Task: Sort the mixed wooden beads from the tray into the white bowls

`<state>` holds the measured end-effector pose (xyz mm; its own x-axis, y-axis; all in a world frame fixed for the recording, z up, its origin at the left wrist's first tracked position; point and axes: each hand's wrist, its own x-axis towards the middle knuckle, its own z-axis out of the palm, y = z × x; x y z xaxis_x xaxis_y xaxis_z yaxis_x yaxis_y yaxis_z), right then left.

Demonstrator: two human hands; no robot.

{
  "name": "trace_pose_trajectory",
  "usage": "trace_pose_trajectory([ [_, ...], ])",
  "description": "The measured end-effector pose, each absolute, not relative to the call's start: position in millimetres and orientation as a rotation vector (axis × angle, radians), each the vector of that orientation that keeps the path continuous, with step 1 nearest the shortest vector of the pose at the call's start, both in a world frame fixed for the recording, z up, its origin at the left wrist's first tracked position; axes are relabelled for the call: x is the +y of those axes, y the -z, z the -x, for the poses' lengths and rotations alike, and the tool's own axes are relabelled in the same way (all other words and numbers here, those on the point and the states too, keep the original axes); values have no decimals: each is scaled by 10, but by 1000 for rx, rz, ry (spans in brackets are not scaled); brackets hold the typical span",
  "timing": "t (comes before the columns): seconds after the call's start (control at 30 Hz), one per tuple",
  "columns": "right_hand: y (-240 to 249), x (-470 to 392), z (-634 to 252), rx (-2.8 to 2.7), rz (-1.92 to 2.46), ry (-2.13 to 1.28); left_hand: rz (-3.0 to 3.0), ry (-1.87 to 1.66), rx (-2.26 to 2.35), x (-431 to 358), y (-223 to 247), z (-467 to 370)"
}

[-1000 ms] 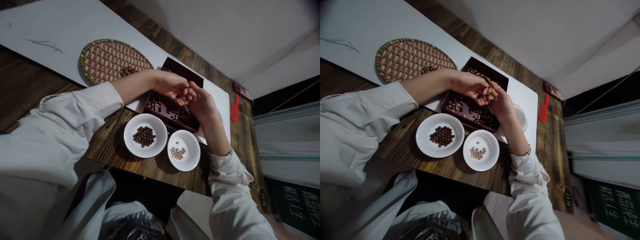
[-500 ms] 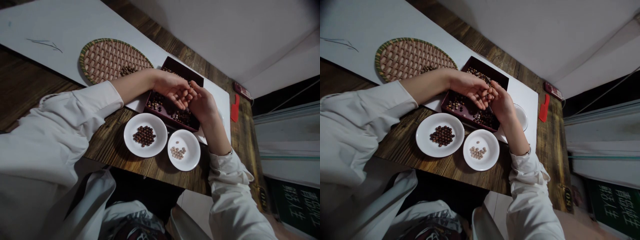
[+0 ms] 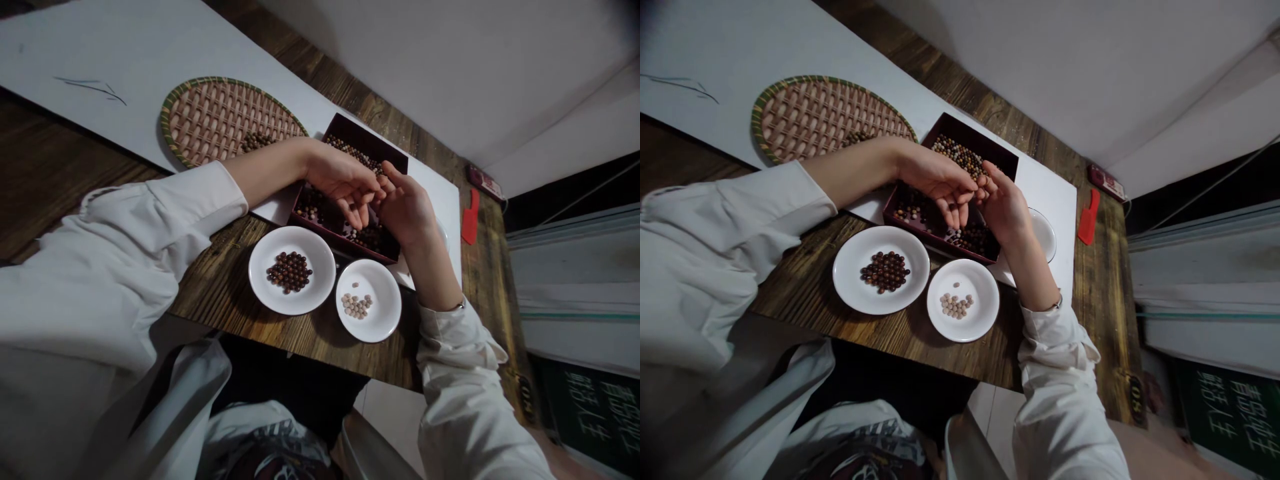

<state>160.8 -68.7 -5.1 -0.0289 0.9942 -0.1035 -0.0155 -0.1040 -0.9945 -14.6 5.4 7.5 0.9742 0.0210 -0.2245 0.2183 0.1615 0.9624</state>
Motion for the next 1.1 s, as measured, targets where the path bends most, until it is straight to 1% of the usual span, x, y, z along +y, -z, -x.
trace_pose_trajectory([
  [0.27, 43, -691, -1588, -1140, 1287, -1295, -1423, 213, 193, 33, -133, 174],
  [0.57, 60, -685, -1614, -1154, 1203, -1351, -1445, 248, 170, 42, -122, 190],
  [0.83, 13, -714, -1564, -1137, 1321, -1298, -1431, 265, 173, 36, -135, 208],
  [1.1, -22, -731, -1546, -1237, 1339, -1281, -1403, 415, 149, 28, -144, 209],
])
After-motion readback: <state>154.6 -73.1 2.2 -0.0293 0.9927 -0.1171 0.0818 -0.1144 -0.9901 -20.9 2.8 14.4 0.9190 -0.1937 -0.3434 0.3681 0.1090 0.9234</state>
